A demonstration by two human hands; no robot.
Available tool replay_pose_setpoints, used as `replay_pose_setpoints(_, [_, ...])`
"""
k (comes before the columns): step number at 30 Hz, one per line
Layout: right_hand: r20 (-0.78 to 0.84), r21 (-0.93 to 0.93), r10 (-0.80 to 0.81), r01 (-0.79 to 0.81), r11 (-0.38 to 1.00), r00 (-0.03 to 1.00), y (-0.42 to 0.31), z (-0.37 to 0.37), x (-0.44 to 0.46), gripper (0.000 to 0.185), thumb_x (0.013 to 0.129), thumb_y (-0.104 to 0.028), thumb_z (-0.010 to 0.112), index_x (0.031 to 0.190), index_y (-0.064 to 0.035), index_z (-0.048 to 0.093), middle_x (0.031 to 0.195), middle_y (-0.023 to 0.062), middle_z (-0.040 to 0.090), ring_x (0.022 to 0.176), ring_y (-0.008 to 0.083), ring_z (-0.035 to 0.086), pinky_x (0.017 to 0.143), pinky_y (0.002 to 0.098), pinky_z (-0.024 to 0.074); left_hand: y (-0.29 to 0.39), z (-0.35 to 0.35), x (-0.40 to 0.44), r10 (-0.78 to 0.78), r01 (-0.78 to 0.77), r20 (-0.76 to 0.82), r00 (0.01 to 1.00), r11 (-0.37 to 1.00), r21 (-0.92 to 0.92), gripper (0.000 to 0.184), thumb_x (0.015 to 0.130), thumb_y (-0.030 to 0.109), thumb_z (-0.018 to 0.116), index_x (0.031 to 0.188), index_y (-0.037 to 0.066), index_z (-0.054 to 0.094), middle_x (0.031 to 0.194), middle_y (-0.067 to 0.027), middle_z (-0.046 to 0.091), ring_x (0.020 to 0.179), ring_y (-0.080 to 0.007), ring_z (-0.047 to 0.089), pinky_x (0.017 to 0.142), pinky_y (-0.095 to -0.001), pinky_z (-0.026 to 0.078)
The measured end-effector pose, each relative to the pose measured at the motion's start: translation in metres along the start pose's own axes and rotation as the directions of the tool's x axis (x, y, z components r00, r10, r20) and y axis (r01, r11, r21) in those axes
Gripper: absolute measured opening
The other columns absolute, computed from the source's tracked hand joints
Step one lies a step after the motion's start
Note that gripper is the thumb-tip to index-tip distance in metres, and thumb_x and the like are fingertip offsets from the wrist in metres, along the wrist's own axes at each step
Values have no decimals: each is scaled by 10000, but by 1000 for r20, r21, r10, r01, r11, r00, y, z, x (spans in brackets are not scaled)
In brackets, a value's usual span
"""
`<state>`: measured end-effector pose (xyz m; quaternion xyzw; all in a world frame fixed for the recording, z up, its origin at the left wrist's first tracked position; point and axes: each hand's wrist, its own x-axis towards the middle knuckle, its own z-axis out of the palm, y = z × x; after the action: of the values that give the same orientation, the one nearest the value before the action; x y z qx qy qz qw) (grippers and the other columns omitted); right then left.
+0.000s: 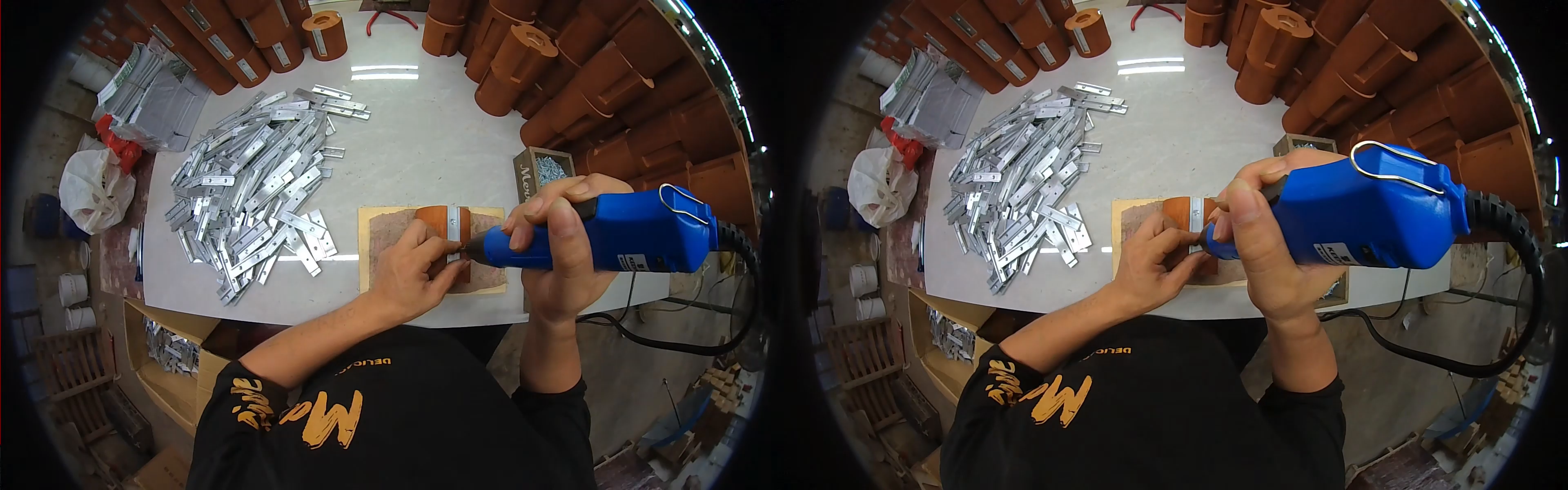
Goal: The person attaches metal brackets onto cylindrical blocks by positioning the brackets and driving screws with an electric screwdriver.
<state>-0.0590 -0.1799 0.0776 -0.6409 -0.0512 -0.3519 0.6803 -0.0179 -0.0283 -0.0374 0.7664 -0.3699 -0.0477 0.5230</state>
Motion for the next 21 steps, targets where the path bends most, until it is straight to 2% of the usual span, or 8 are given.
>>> replay_pose_setpoints(10, [72,-43,-13,17,999,997,6,-2,-4,192,914,-61,544,1062,-42,424,798,129,579,560,126,542,583,323,542,-3,2,-1,-10,10,7,1000,999,-33,250,764,104,760,988,46,666,844,-76,500,612,-186,577,532,-323,479])
replay_pose_setpoints(13, [99,-88,0,9,996,995,5,-2,-6,193,914,-58,539,1065,-42,419,800,124,570,573,127,548,591,319,541,-1,2,0,-3,2,-30,1000,1000,-29,324,752,99,765,1052,53,650,855,-79,487,629,-190,560,546,-324,472])
replay_pose_setpoints(16, [111,-93,-12,22,995,994,6,-2,-7,187,913,-52,529,1064,-43,419,803,123,568,573,126,543,597,316,540,2,1,0,-41,39,-38,998,998,-49,414,712,48,771,1106,33,643,846,-75,494,712,-197,521,618,-311,443])
replay_pose_setpoints(21, [78,10,7,-8,1000,997,11,-4,-7,182,912,-46,521,1062,-37,418,802,127,569,561,128,533,602,320,541,-2,3,-2,-28,27,-31,999,999,-41,478,707,62,792,1153,48,623,868,-78,493,747,-208,509,659,-326,442])
